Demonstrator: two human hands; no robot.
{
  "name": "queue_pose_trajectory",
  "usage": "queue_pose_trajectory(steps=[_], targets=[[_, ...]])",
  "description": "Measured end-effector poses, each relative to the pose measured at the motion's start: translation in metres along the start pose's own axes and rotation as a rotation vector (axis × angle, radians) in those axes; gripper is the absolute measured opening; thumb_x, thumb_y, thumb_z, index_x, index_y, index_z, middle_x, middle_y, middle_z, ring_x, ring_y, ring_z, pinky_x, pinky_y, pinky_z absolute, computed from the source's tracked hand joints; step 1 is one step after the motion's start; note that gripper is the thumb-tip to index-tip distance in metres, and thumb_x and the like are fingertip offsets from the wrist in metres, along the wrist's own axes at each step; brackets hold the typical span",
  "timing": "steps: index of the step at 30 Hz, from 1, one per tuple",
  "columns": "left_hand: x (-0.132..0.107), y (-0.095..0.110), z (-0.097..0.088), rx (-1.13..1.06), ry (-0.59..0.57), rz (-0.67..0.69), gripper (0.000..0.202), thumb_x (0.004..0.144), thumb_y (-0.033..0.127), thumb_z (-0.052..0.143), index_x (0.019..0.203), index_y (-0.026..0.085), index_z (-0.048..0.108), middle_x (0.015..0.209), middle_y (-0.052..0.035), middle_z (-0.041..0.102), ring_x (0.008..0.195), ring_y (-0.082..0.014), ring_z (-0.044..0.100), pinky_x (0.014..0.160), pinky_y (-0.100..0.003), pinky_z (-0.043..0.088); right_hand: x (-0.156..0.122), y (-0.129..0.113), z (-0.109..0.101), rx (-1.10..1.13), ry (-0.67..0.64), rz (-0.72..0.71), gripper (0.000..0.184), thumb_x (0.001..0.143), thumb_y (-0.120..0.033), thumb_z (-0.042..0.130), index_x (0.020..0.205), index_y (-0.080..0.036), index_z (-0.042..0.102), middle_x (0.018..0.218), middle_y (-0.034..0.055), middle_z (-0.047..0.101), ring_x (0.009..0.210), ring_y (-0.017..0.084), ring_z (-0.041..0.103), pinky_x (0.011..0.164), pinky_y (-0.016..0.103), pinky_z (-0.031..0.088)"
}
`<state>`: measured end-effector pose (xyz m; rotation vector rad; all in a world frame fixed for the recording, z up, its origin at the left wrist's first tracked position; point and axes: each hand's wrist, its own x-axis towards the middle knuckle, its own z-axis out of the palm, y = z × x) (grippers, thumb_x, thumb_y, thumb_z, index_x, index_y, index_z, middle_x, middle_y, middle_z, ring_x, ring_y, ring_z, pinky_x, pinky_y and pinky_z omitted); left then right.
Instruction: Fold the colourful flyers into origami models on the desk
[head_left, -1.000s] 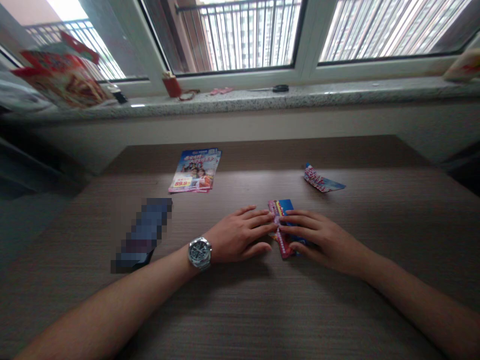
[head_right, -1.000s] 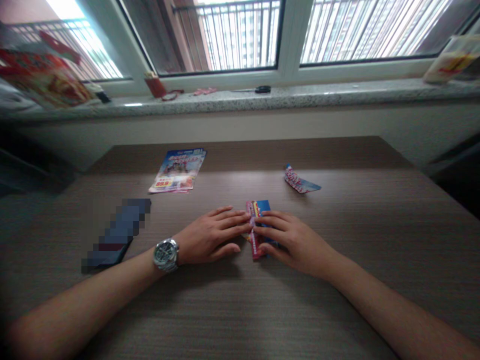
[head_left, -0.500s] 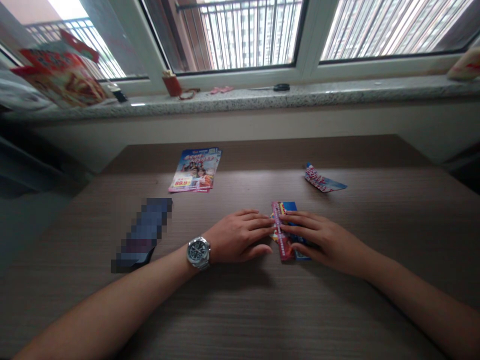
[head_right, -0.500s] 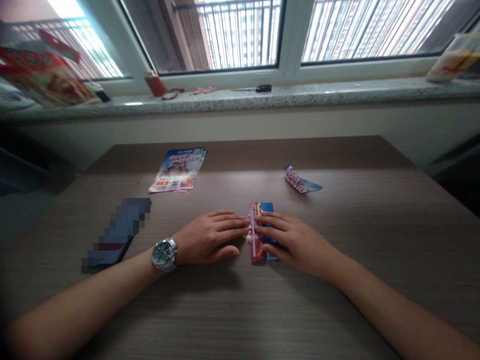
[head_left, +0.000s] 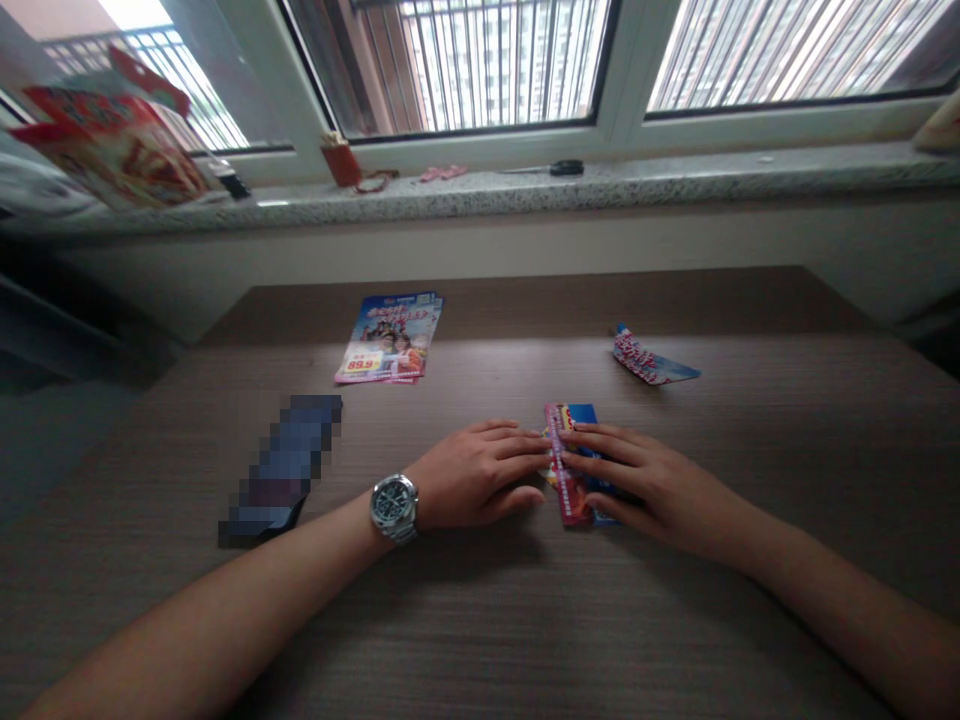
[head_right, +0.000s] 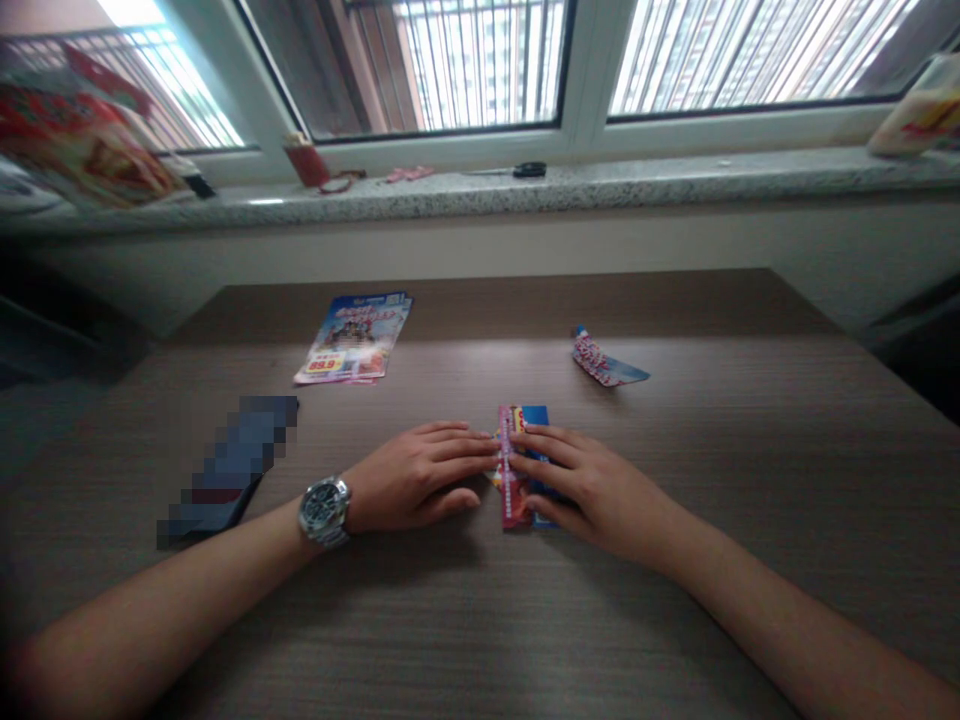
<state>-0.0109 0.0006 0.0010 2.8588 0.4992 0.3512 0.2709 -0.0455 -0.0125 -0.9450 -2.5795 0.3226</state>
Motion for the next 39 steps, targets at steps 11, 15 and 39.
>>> queue_pose_trajectory(steps=[11,15,39], targets=[[0.0024,0.0071,-0.0002,0.114,-0.020,0.027,0.049,0.102,0.046,0.044,0.141,0.017,0.051,0.144,-0.0105,0.055,0.130,-0.0266,0.054,0.116,-0.044,0.038,-0.0037,0.0021,0.0034,0.010,-0.001,0.012,0.049,0.095,-0.028,0.059,0.143,-0.025,0.053,0.150,0.0117,0.050,0.140,0.030,0.045,0.112,0.050,0.043],[0.0025,0.0077,0.0014,0.109,-0.012,0.036,0.051,0.102,0.046,0.045,0.141,0.015,0.050,0.146,-0.0120,0.053,0.131,-0.0269,0.053,0.113,-0.043,0.041,-0.0024,0.0007,0.0022,0.030,0.022,0.007,0.048,0.095,-0.027,0.060,0.142,-0.027,0.054,0.150,0.0120,0.051,0.138,0.029,0.047,0.110,0.050,0.045],[0.0008,0.0078,0.0014,0.105,-0.018,0.058,0.048,0.103,0.045,0.044,0.140,0.016,0.051,0.146,-0.0136,0.052,0.133,-0.0256,0.053,0.112,-0.042,0.045,-0.0026,0.0017,0.0005,0.115,0.012,0.052,0.045,0.096,-0.027,0.059,0.140,-0.029,0.056,0.148,0.0104,0.054,0.136,0.029,0.050,0.110,0.052,0.045]])
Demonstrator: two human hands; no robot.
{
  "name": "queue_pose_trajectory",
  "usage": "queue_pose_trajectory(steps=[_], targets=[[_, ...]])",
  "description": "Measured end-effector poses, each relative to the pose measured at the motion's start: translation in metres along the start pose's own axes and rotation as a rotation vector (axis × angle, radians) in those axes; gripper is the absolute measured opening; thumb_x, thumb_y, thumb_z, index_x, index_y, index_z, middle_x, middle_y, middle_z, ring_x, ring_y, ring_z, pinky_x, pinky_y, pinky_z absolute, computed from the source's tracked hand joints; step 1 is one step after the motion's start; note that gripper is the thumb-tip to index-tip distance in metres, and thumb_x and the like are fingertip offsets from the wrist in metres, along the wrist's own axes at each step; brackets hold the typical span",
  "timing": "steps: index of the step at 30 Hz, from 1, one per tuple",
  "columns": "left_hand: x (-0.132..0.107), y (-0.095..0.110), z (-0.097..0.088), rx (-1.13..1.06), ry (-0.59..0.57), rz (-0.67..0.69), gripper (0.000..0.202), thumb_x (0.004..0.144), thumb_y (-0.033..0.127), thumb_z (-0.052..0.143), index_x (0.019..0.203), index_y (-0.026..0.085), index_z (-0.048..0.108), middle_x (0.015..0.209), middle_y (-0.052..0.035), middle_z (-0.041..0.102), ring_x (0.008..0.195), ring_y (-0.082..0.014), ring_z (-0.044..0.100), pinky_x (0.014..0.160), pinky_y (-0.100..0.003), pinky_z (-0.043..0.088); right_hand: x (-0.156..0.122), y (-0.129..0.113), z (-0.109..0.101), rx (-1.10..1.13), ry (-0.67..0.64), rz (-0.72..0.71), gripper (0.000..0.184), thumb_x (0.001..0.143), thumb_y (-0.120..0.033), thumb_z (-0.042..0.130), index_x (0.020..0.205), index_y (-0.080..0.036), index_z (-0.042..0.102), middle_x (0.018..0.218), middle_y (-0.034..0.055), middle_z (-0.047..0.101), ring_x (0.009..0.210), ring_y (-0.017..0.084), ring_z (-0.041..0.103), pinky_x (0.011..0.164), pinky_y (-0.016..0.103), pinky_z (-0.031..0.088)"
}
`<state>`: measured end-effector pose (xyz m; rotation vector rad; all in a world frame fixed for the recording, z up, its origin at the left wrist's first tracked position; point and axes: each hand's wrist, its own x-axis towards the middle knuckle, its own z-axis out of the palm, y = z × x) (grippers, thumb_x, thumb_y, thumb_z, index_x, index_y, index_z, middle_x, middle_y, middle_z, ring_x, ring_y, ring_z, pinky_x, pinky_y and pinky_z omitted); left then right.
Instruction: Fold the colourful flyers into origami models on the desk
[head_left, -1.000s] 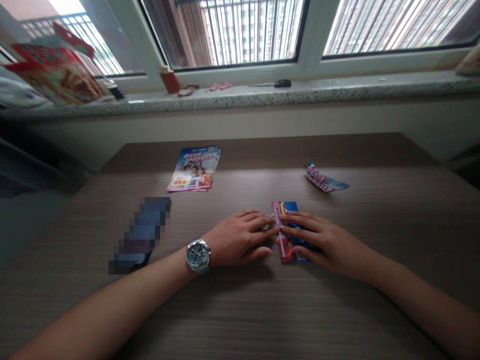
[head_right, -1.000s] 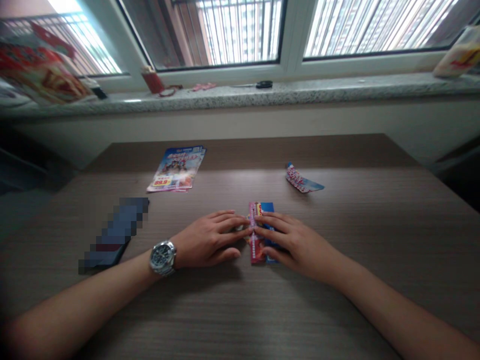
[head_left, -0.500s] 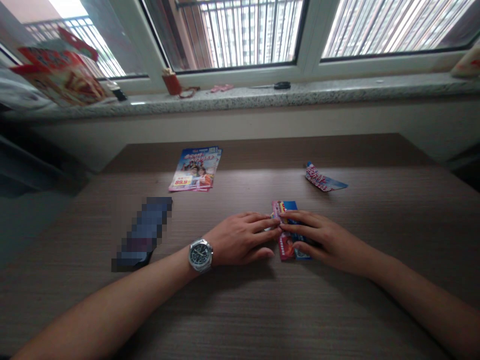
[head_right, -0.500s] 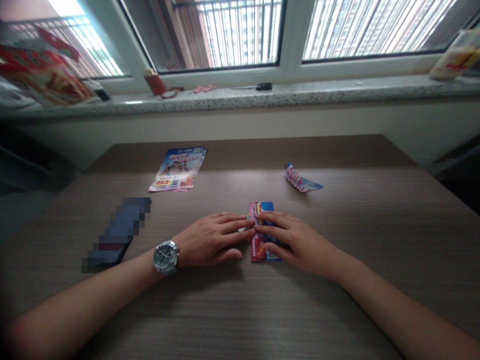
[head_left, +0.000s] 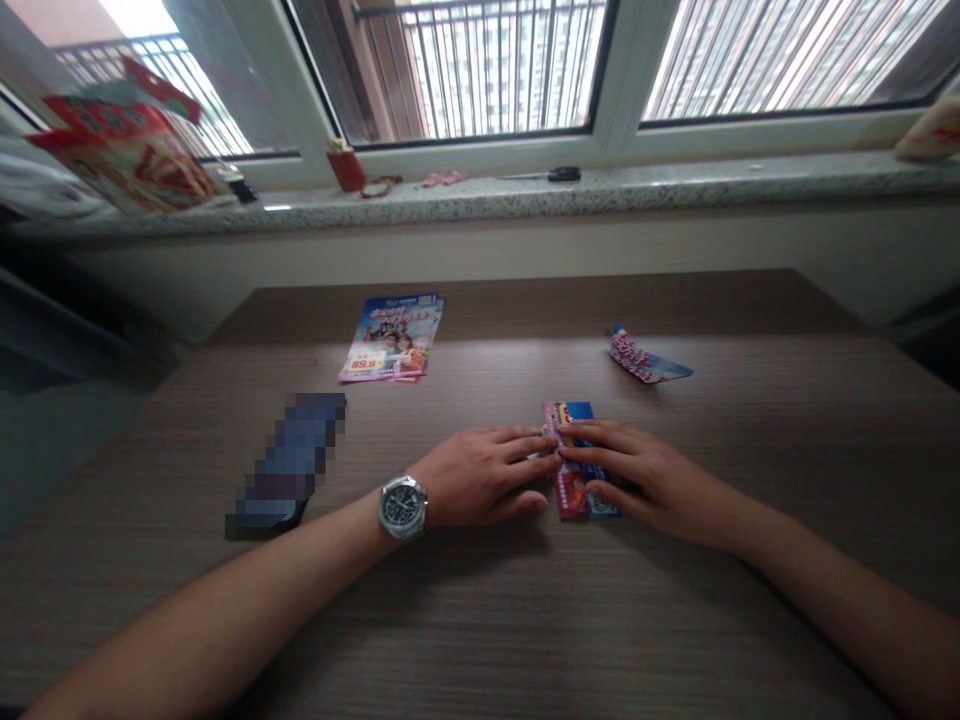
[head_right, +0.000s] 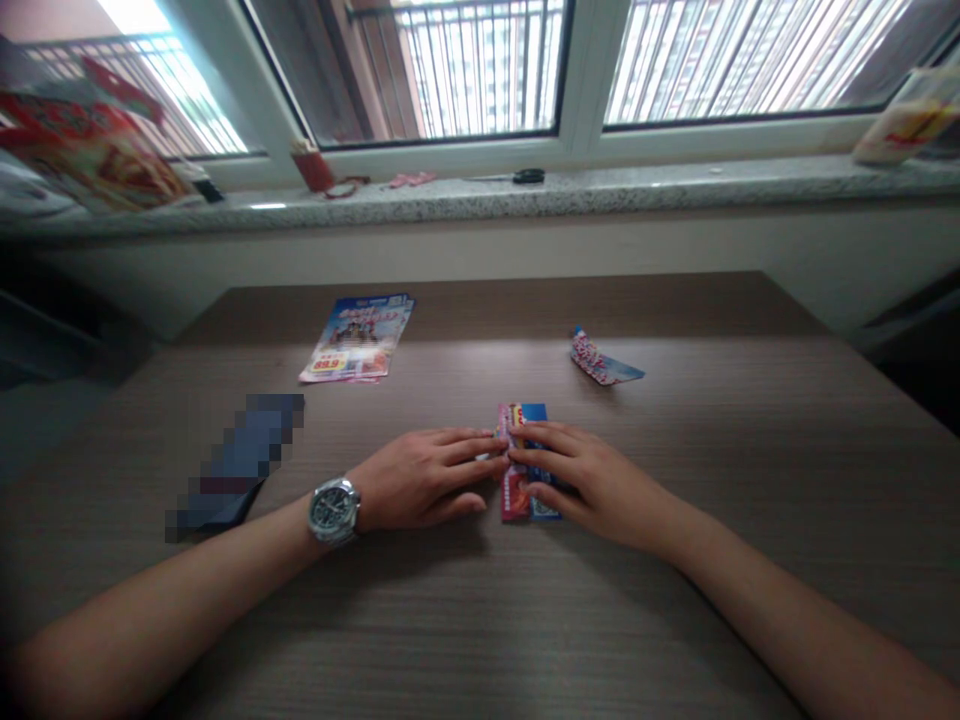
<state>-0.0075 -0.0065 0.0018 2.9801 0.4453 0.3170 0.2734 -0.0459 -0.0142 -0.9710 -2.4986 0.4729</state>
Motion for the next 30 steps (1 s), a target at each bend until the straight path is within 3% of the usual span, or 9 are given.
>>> queue_pose_trajectory(steps=[12,20,30], targets=[[-0.0002,0.0004,0.0040,0.012,0.037,-0.011,0.040,0.104,0.031,0.044,0.141,0.019,0.050,0.145,-0.0104,0.055,0.131,-0.0225,0.055,0.111,-0.039,0.047,0.0023,-0.0030,-0.0024,0.005,0.006,-0.017,0.042,0.095,-0.026,0.059,0.137,-0.031,0.059,0.147,0.0092,0.055,0.134,0.029,0.052,0.109,0.051,0.045],[-0.0003,0.0011,0.0024,0.019,-0.001,-0.008,0.046,0.103,0.040,0.044,0.144,0.018,0.047,0.147,-0.0126,0.052,0.132,-0.0257,0.054,0.109,-0.041,0.048,-0.0004,-0.0020,-0.0007,-0.016,-0.025,-0.002,0.042,0.097,-0.027,0.057,0.139,-0.030,0.057,0.150,0.0093,0.051,0.137,0.028,0.048,0.112,0.052,0.043],[-0.0006,0.0024,0.0060,-0.024,0.020,-0.045,0.051,0.103,0.044,0.042,0.145,0.015,0.044,0.145,-0.0134,0.053,0.131,-0.0241,0.053,0.112,-0.041,0.045,0.0039,-0.0025,-0.0017,0.097,0.037,0.029,0.038,0.098,-0.026,0.053,0.136,-0.026,0.057,0.139,0.0099,0.062,0.135,0.026,0.051,0.110,0.049,0.044]])
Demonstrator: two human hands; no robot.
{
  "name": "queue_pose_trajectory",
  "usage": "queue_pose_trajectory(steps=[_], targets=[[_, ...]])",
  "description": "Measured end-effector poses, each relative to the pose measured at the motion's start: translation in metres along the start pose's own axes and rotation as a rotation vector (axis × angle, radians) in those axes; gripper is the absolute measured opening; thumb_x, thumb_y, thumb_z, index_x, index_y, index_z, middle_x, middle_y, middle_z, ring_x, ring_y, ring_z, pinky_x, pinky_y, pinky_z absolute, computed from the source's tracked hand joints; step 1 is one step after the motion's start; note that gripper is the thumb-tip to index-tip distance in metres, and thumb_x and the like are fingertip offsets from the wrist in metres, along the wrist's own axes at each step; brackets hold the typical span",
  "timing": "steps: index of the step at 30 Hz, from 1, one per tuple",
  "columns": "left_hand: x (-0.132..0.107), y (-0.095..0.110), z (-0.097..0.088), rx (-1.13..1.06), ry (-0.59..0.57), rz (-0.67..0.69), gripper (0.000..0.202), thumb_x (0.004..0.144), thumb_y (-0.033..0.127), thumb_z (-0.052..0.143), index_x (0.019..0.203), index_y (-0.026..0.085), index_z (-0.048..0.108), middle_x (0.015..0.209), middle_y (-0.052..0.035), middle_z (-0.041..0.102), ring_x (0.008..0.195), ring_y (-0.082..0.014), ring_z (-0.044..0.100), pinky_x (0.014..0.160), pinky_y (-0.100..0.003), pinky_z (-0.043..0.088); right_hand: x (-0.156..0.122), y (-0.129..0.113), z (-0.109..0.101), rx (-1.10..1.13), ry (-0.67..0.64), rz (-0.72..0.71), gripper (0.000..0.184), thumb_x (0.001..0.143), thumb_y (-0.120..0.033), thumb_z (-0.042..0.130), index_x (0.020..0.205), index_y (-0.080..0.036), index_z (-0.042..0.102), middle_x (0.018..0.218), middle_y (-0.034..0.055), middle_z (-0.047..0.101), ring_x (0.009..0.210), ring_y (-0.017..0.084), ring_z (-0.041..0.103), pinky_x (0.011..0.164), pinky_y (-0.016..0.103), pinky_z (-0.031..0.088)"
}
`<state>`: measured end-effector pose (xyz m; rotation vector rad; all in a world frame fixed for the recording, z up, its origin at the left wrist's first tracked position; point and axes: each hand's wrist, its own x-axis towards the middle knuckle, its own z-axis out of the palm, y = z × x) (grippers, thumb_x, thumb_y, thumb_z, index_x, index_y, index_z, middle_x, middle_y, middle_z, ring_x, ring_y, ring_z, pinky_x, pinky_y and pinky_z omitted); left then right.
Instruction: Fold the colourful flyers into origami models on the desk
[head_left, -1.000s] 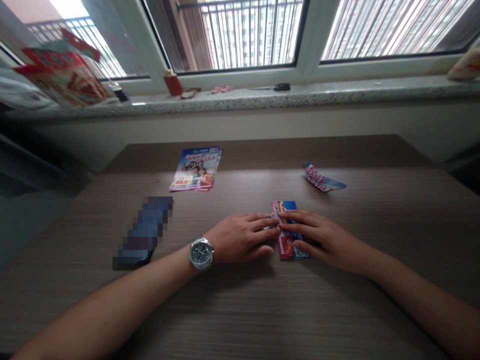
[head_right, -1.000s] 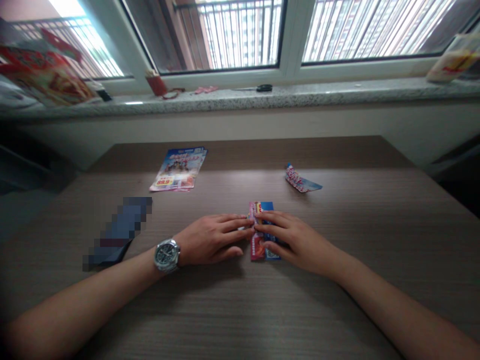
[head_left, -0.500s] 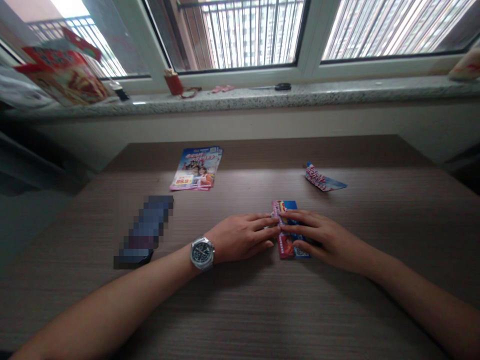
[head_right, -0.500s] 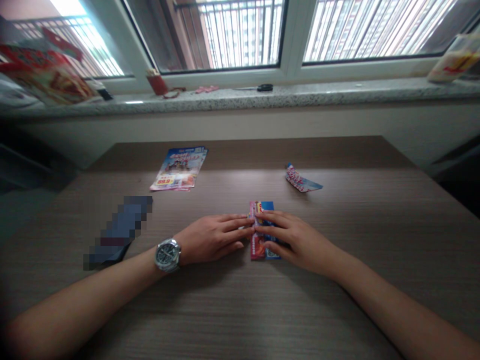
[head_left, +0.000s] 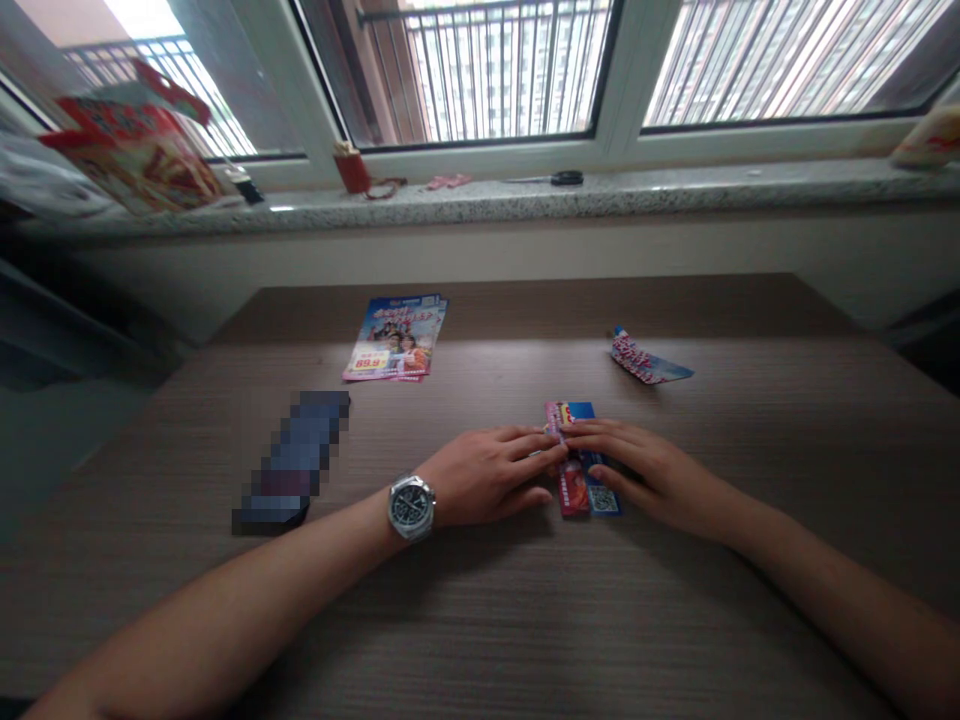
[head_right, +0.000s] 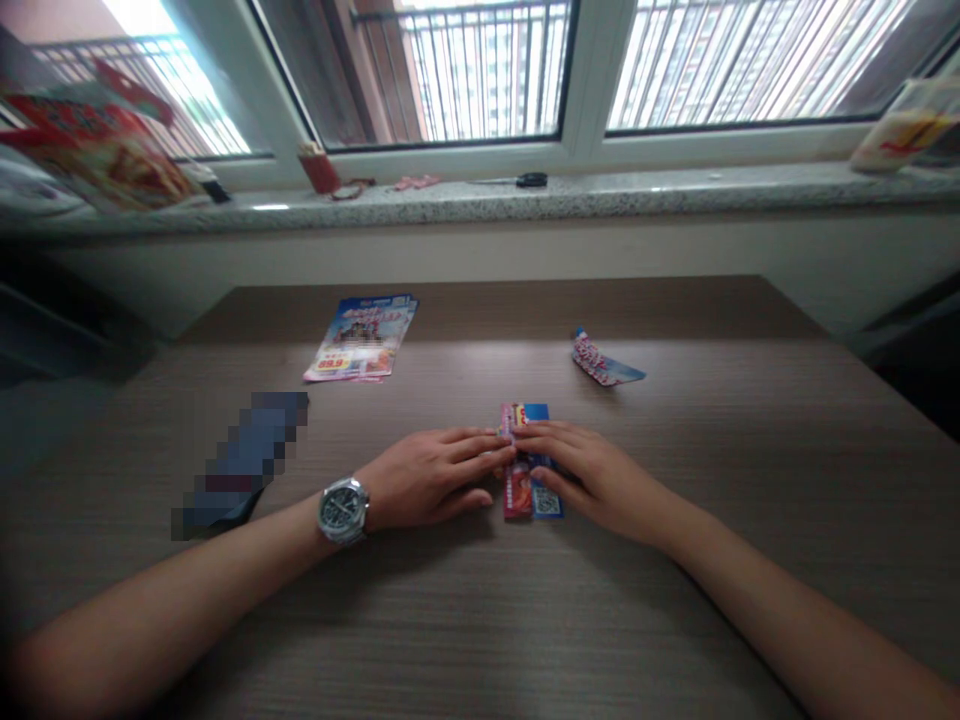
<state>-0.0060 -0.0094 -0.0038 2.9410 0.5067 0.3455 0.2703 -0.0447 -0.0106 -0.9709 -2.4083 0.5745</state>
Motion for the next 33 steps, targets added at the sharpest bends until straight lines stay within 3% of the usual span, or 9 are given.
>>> queue_pose_trajectory(steps=[6,15,33], targets=[[0.001,0.003,-0.001,0.020,-0.038,-0.021,0.053,0.103,0.046,0.040,0.145,0.014,0.045,0.147,-0.0124,0.051,0.133,-0.0248,0.050,0.114,-0.040,0.042,0.002,0.001,0.002,0.029,0.069,0.070,0.027,0.100,-0.024,0.048,0.122,-0.024,0.062,0.136,0.0116,0.061,0.124,0.024,0.060,0.103,0.042,0.051],[0.000,0.005,-0.003,0.020,-0.053,-0.048,0.054,0.103,0.047,0.039,0.146,0.015,0.044,0.149,-0.0120,0.049,0.134,-0.0251,0.049,0.114,-0.040,0.041,0.010,0.003,0.006,-0.004,0.215,0.138,0.010,0.095,-0.026,0.057,0.096,-0.022,0.066,0.116,0.0109,0.066,0.108,0.025,0.065,0.093,0.041,0.054],[-0.001,0.006,-0.002,0.050,-0.052,-0.052,0.054,0.104,0.046,0.038,0.147,0.014,0.043,0.150,-0.0114,0.049,0.135,-0.0238,0.049,0.116,-0.038,0.039,0.025,0.007,0.009,-0.056,0.201,0.128,0.002,0.090,-0.020,0.065,0.091,-0.021,0.066,0.108,0.0097,0.062,0.098,0.023,0.064,0.085,0.039,0.055]])
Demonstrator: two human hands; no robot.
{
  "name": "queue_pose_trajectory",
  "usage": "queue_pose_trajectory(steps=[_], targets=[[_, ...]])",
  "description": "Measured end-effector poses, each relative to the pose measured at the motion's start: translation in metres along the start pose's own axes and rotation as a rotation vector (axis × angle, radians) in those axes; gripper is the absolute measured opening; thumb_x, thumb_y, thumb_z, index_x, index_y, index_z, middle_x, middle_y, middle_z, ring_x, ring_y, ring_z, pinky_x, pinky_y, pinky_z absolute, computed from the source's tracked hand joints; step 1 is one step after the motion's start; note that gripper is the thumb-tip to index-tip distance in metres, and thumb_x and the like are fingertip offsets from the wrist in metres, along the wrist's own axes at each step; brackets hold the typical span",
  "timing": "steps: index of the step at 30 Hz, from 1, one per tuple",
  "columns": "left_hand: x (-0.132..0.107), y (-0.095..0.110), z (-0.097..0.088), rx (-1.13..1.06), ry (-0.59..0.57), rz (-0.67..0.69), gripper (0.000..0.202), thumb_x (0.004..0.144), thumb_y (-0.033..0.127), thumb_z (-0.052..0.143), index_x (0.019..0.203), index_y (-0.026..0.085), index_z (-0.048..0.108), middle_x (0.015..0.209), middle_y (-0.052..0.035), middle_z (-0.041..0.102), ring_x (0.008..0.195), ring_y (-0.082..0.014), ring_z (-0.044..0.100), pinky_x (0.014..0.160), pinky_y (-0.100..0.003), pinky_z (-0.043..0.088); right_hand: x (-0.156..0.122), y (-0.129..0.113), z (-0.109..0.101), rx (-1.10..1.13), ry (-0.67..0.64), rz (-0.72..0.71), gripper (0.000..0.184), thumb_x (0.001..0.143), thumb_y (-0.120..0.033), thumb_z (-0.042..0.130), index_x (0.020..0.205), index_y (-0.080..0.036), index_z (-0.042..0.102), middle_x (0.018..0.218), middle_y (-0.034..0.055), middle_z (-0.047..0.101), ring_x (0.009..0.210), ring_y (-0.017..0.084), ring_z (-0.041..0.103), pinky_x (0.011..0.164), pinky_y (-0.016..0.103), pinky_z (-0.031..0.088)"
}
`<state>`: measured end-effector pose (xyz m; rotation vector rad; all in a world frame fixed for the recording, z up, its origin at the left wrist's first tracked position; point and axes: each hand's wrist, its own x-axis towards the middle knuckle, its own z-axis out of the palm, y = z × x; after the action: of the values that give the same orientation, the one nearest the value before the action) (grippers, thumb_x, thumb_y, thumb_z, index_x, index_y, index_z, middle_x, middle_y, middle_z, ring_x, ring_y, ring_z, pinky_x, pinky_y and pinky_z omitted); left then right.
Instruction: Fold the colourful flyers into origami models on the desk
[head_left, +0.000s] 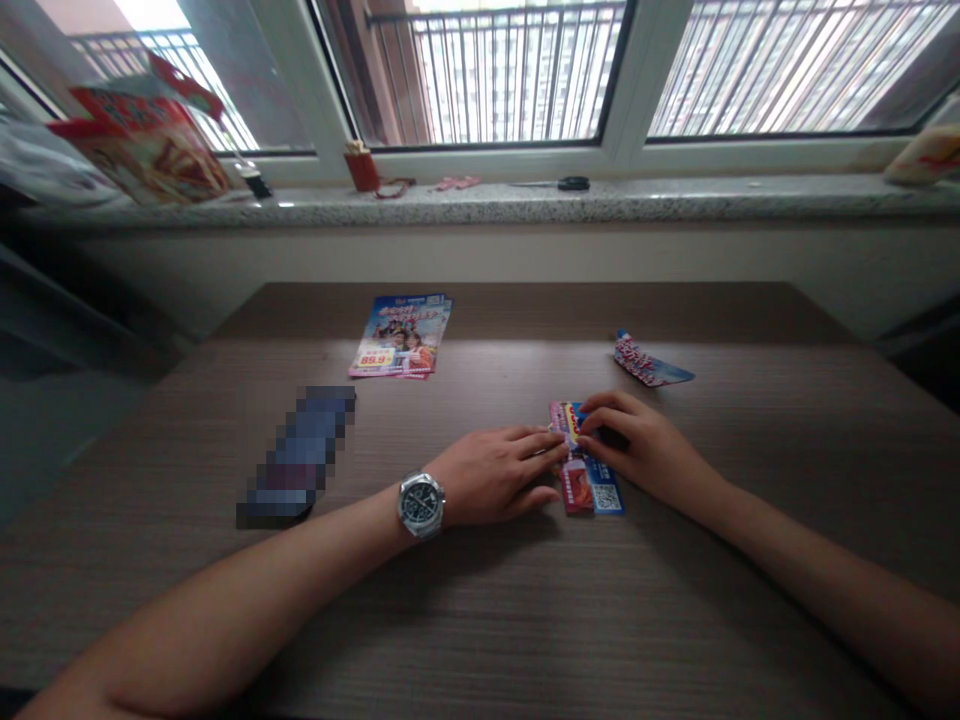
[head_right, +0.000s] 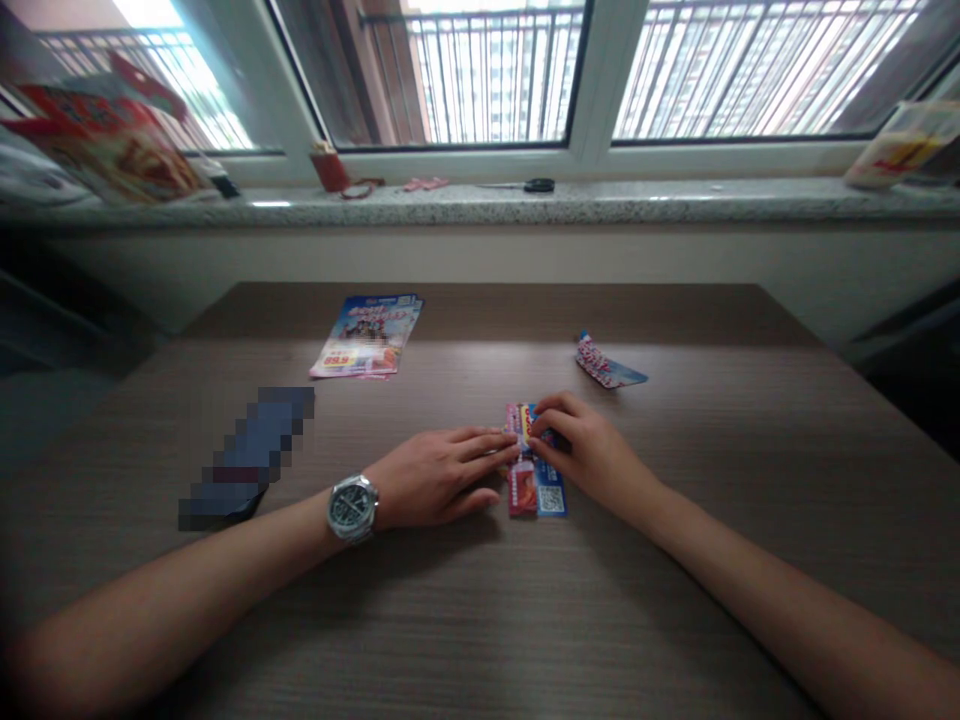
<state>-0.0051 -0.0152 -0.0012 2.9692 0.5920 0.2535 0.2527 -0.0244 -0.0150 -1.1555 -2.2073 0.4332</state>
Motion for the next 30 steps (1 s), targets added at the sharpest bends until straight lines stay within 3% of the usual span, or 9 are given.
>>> queue_pose_trajectory(steps=[7,13,21,30], targets=[[-0.002,-0.002,-0.002,-0.049,0.024,0.049,0.049,0.102,0.049,0.043,0.142,0.023,0.049,0.150,-0.0124,0.047,0.134,-0.0270,0.049,0.109,-0.044,0.047,-0.003,0.002,0.001,-0.019,0.005,0.009,0.001,0.090,-0.021,0.065,0.090,-0.021,0.065,0.109,0.0099,0.063,0.098,0.023,0.064,0.085,0.039,0.055],[-0.002,-0.002,-0.002,-0.049,0.017,0.033,0.047,0.102,0.048,0.043,0.142,0.025,0.050,0.151,-0.0103,0.046,0.135,-0.0261,0.048,0.111,-0.044,0.045,-0.003,0.001,0.001,-0.006,0.005,0.015,0.001,0.090,-0.021,0.065,0.090,-0.021,0.066,0.110,0.0093,0.063,0.098,0.023,0.064,0.084,0.037,0.054],[-0.001,-0.002,-0.002,-0.049,-0.006,0.002,0.056,0.103,0.048,0.041,0.147,0.015,0.042,0.149,-0.0118,0.049,0.136,-0.0236,0.048,0.116,-0.039,0.040,-0.002,0.000,0.001,-0.021,0.007,0.011,0.002,0.088,-0.019,0.068,0.089,-0.021,0.066,0.107,0.0092,0.064,0.096,0.023,0.065,0.083,0.038,0.055],[0.000,-0.001,-0.002,-0.032,-0.021,-0.005,0.057,0.103,0.048,0.039,0.147,0.013,0.043,0.151,-0.0109,0.048,0.136,-0.0234,0.047,0.117,-0.036,0.037,0.007,0.002,0.001,-0.047,0.002,0.039,0.004,0.090,-0.019,0.065,0.086,-0.019,0.066,0.099,0.0080,0.064,0.088,0.021,0.065,0.078,0.035,0.054]])
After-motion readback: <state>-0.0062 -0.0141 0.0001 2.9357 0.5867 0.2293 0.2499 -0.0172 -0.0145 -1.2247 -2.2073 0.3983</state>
